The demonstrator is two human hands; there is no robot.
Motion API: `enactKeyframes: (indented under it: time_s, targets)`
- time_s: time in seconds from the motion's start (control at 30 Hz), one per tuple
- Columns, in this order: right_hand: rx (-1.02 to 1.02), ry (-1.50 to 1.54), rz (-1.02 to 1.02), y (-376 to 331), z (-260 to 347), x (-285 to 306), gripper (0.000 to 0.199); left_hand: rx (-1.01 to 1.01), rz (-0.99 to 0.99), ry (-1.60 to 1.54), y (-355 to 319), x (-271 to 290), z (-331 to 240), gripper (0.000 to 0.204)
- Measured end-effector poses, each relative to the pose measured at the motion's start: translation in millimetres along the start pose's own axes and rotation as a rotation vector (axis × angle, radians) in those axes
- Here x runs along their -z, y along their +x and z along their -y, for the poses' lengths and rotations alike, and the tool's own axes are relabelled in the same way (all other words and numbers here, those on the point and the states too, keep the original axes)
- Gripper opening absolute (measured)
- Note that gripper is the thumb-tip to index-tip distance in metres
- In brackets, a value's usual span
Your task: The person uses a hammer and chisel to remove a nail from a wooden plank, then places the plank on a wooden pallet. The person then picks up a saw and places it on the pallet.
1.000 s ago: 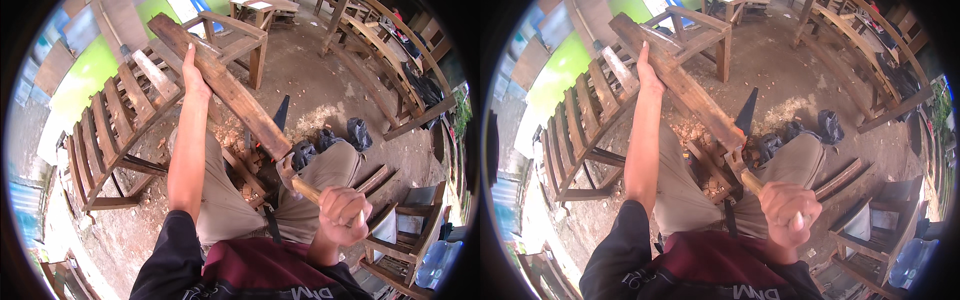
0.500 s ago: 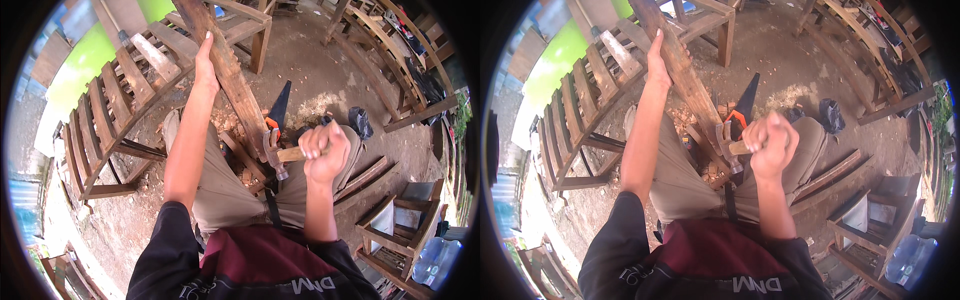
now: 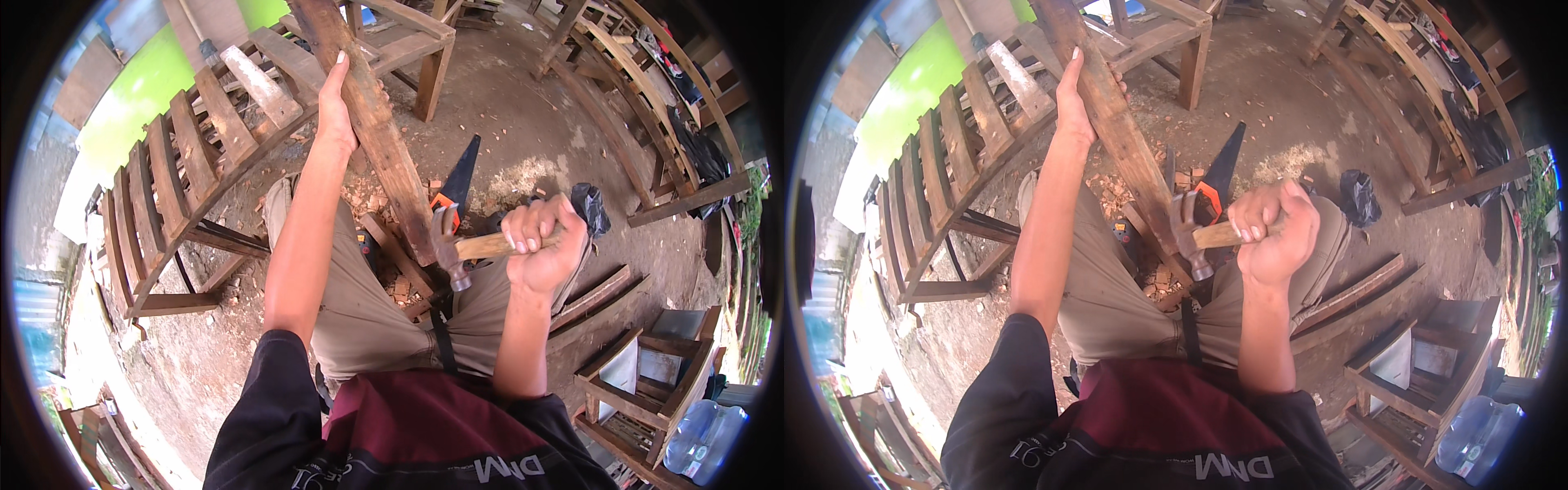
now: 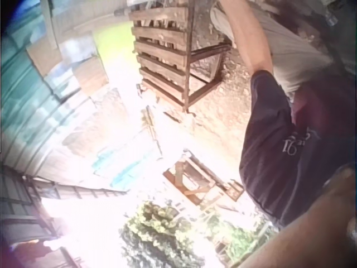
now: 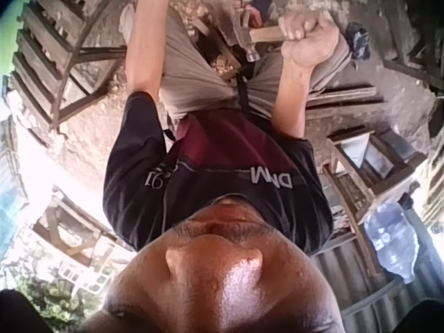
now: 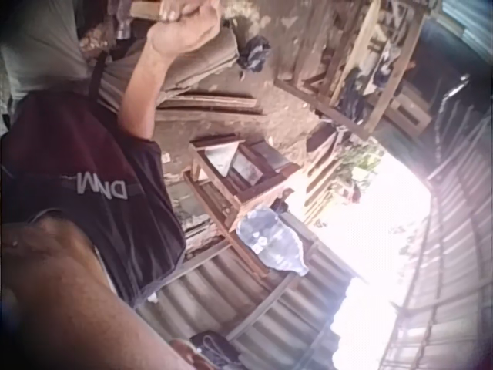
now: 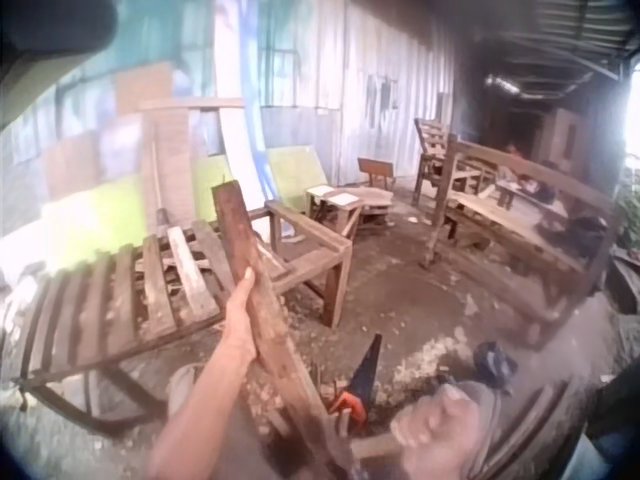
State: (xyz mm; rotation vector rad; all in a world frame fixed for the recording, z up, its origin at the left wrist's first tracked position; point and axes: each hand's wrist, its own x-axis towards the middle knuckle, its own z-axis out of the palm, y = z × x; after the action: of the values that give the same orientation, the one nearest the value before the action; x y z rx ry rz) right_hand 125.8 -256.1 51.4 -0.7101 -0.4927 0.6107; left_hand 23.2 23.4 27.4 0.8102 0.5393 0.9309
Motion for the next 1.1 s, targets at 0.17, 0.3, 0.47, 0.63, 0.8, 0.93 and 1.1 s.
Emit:
enactKeyframes:
  time_s: [0.17,0.3,0.47,0.63,0.8,0.93,1.1]
  targets:
    - [-0.149,0.009,0.000,2.6,-12.0,-8.4,0.034,0.074,0.171,-0.081,-0.6,-2.1,11.0,0.060]
    - [-0.086,-0.032,0.007,14.0,-10.9,-24.9,0.034,0.123,0.278,0.034,-8.6,-6.4,19.0,0.062]
    - [-0.119,-0.101,0.090,41.3,-7.3,-40.7,0.032,0.159,0.357,0.120,-19.6,-17.3,29.5,0.061]
    - [-0.122,-0.170,0.078,54.1,-6.7,-51.8,0.035,0.209,0.365,0.103,-15.5,-18.0,29.7,0.061]
    - [-0.088,-0.180,0.081,58.8,-4.3,-66.4,0.035,0.236,0.356,0.173,-11.0,-14.6,36.7,0.061]
    - [0.004,-0.087,0.080,48.2,-13.6,-54.7,0.034,0.188,0.248,0.144,-5.1,-15.0,31.6,0.059]
    - [0.095,0.134,-0.001,41.0,-25.8,-36.0,0.032,0.094,0.151,0.131,0.2,-11.5,20.8,0.059]
